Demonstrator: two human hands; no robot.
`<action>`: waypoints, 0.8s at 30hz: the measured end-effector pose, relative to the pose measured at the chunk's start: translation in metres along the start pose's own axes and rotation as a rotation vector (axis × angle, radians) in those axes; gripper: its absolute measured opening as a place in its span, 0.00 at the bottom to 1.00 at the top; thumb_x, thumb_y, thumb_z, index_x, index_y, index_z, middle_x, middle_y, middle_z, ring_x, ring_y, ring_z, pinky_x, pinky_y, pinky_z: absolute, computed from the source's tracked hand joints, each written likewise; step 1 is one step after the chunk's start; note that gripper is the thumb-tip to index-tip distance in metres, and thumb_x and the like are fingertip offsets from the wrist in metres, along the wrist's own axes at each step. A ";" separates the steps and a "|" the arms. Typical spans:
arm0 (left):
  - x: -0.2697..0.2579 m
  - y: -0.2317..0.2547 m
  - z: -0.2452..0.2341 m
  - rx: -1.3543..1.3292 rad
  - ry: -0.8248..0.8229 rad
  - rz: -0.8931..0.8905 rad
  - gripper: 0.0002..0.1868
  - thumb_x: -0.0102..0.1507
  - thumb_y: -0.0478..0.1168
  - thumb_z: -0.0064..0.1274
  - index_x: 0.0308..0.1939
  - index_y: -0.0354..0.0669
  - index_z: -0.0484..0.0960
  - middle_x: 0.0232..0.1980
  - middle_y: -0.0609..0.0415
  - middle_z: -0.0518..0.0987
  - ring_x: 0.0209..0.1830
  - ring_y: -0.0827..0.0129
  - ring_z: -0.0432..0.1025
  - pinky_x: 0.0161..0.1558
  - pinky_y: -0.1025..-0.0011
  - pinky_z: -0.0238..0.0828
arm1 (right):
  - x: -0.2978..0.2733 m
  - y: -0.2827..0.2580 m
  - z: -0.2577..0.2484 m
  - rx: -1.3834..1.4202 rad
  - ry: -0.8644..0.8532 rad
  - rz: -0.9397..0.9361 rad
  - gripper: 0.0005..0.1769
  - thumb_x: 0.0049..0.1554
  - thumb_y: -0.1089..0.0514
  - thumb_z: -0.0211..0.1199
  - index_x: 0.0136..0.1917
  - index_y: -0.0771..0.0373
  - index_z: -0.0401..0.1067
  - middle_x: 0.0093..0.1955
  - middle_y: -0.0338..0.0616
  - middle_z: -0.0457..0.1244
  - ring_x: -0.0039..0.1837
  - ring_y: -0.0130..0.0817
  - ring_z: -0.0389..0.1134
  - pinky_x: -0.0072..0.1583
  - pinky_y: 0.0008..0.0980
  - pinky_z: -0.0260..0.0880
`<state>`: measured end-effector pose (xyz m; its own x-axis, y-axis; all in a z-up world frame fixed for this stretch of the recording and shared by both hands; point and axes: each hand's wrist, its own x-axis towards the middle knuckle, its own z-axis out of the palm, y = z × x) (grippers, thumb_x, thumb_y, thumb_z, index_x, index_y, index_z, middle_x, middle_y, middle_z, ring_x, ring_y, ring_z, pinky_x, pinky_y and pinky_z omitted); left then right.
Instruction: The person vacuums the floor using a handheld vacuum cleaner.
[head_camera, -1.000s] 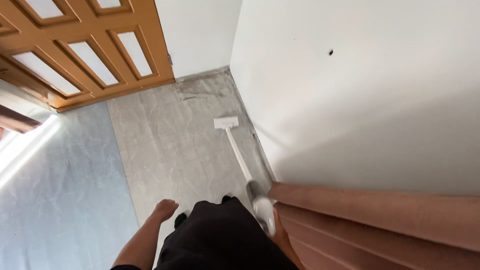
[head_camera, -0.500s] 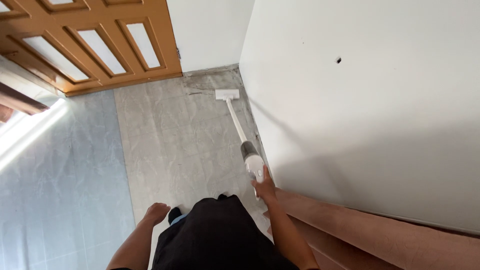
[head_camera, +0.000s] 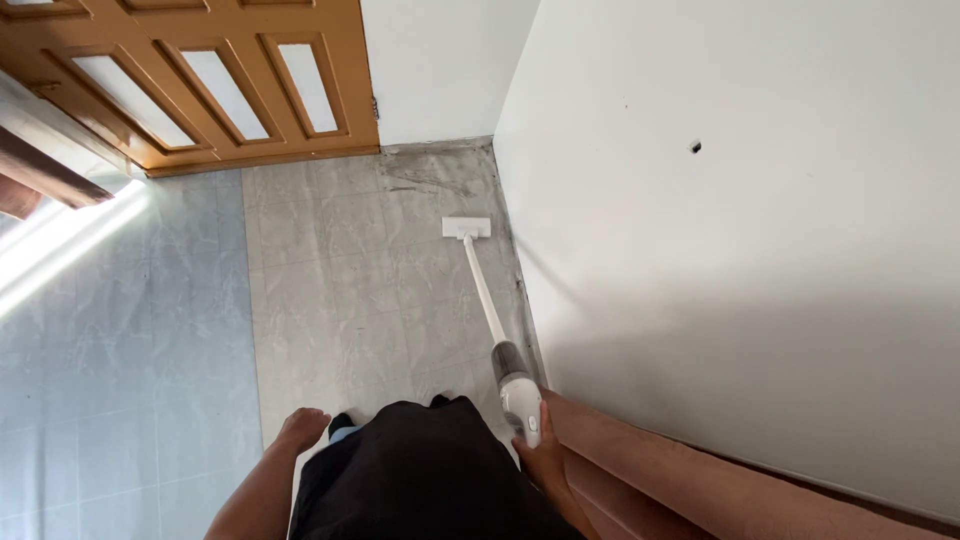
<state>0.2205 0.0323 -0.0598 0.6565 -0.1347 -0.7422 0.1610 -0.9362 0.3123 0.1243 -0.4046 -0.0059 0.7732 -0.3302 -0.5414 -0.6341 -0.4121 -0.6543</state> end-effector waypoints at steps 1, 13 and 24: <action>0.001 -0.001 -0.001 -0.146 0.022 -0.056 0.22 0.67 0.53 0.41 0.50 0.45 0.85 0.58 0.47 0.81 0.63 0.52 0.72 0.66 0.58 0.67 | 0.010 -0.009 0.002 -0.051 0.004 0.054 0.58 0.49 0.59 0.68 0.84 0.48 0.38 0.74 0.58 0.60 0.69 0.49 0.67 0.66 0.42 0.69; 0.013 -0.046 -0.059 0.313 0.028 0.271 0.18 0.68 0.45 0.36 0.47 0.45 0.83 0.55 0.46 0.81 0.60 0.51 0.73 0.62 0.57 0.69 | 0.097 -0.136 0.069 0.061 0.050 0.191 0.57 0.50 0.61 0.65 0.85 0.46 0.39 0.71 0.58 0.63 0.38 0.42 0.70 0.34 0.36 0.68; 0.035 -0.086 -0.178 0.271 -0.067 0.153 0.23 0.70 0.51 0.34 0.47 0.44 0.84 0.57 0.47 0.81 0.62 0.53 0.72 0.65 0.57 0.68 | -0.030 -0.068 0.130 0.020 0.099 0.094 0.62 0.43 0.63 0.67 0.81 0.44 0.35 0.74 0.56 0.58 0.64 0.48 0.70 0.58 0.42 0.76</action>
<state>0.3613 0.1659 -0.0069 0.6061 -0.2934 -0.7393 -0.1445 -0.9546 0.2604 0.1434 -0.2566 -0.0140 0.7069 -0.4493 -0.5463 -0.7028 -0.3590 -0.6141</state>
